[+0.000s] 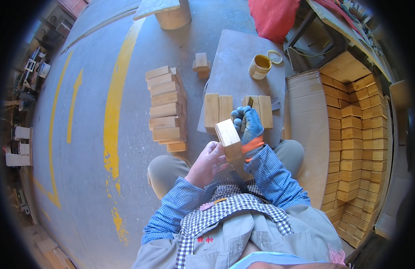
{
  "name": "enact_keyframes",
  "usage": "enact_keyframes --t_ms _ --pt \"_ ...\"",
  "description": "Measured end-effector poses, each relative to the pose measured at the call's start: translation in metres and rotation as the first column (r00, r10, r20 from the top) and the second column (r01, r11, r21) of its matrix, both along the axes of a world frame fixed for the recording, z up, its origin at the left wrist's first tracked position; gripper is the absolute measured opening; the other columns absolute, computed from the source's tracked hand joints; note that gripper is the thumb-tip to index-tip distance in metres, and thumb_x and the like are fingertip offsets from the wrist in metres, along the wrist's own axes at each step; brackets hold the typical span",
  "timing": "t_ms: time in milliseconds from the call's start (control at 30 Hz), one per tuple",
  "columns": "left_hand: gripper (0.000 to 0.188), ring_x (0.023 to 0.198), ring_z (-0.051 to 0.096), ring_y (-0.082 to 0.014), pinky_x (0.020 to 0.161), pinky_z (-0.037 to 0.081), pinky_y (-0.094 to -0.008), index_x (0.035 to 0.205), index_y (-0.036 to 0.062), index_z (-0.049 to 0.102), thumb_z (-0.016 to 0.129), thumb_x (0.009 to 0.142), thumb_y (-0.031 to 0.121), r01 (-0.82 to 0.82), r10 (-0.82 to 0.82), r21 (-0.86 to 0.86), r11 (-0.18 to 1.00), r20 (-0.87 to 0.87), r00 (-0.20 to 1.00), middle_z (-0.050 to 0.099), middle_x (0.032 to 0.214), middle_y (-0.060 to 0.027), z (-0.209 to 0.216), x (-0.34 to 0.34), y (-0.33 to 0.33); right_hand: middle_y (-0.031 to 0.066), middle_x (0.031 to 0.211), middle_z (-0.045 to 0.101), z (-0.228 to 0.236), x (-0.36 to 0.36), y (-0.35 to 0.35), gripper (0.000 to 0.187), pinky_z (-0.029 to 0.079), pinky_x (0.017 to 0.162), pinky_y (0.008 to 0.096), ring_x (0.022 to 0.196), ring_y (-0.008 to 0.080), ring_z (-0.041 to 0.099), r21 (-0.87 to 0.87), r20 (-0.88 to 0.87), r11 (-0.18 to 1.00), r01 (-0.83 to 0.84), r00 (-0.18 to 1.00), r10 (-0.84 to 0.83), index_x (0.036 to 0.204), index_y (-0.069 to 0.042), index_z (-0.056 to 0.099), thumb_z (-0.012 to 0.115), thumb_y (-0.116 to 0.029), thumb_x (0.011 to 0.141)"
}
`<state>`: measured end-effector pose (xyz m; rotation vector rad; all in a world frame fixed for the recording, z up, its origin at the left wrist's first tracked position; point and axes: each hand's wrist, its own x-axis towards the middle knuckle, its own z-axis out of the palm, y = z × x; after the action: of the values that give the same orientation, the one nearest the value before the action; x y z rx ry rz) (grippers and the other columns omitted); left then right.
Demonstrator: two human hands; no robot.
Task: The person sits on the floor and assembles small wooden blocks by applying glue to their edges and pressing them together. They handle the blocks one at a time, occasionally stacking them and placing them into a nearby box.
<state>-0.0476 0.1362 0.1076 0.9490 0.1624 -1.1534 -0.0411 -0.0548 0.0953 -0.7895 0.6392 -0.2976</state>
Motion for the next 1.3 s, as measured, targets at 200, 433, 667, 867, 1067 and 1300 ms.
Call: enact_keyframes --t_ms 200,433,667,867,1067,1300 --pt "0.060 0.118 0.054 -0.0155 0.095 0.046 -0.0369 0.129 0.0145 0.046 0.072 0.093 0.056 0.009 -0.025 0.091 0.996 0.168 0.985 0.054 0.125 -0.0019 0.001 0.015 -0.012 0.0044 0.099 0.072 0.014 0.013 -0.007 0.018 0.054 0.060 0.0223 0.066 0.0046 0.058 -0.123 -0.016 0.992 -0.029 1.000 0.027 0.108 -0.010 0.061 0.053 -0.027 0.107" --pt "0.067 0.125 0.060 -0.0245 0.101 0.054 -0.0378 0.135 0.0063 0.039 0.084 0.087 0.021 0.043 -0.131 0.196 0.980 0.466 0.875 0.052 0.132 -0.0109 0.019 0.038 -0.032 0.0012 0.102 0.073 0.032 0.028 -0.015 0.023 0.056 0.069 0.0197 0.071 0.0022 0.059 -0.261 -0.010 0.962 -0.081 0.997 0.082 0.110 -0.012 0.064 0.048 -0.029 0.110" --pt "0.077 0.130 0.057 -0.0233 0.105 0.053 -0.0358 0.144 0.0066 0.036 0.085 0.085 0.004 -0.053 -0.049 0.170 0.984 0.544 0.838 0.056 0.136 -0.0133 0.016 0.064 -0.054 0.0021 0.099 0.074 0.035 0.049 -0.021 0.021 0.050 0.063 0.0177 0.068 0.0010 0.055 -0.345 0.016 0.937 -0.054 0.998 0.063 0.108 -0.011 0.064 0.048 -0.025 0.110" --pt "0.094 0.130 0.056 -0.0220 0.105 0.054 -0.0373 0.153 0.0103 0.029 0.084 0.078 -0.005 0.053 -0.042 -0.012 0.999 0.448 0.893 0.055 0.136 -0.0061 0.020 0.116 -0.080 0.0021 0.098 0.073 0.037 0.068 -0.055 0.021 0.048 0.063 0.0185 0.069 0.0024 0.055 -0.305 0.104 0.952 -0.040 0.992 0.075 0.106 -0.012 0.065 0.051 -0.028 0.109" --pt "0.084 0.118 0.060 -0.0195 0.096 0.058 -0.0358 0.141 0.0101 0.035 0.082 0.074 -0.008 -0.069 0.056 -0.011 0.998 0.714 0.698 0.055 0.126 -0.0061 0.002 0.209 -0.122 0.0065 0.099 0.073 0.027 0.089 -0.180 0.018 0.055 0.073 0.0273 0.078 0.0125 0.064 -0.919 -0.126 0.388 -0.065 0.983 -0.136 0.114 -0.009 0.073 0.067 -0.019 0.101" --pt "0.087 0.120 0.060 -0.0206 0.100 0.056 -0.0369 0.142 0.0106 0.035 0.083 0.072 -0.008 -0.040 -0.083 0.159 0.986 0.694 0.715 0.056 0.126 -0.0063 -0.057 0.242 -0.159 0.0177 0.100 0.073 -0.015 0.125 -0.246 0.020 0.057 0.085 0.0415 0.092 0.0332 0.072 -0.988 -0.149 -0.028 -0.152 0.985 -0.091 0.110 -0.007 0.075 0.072 -0.017 0.093"
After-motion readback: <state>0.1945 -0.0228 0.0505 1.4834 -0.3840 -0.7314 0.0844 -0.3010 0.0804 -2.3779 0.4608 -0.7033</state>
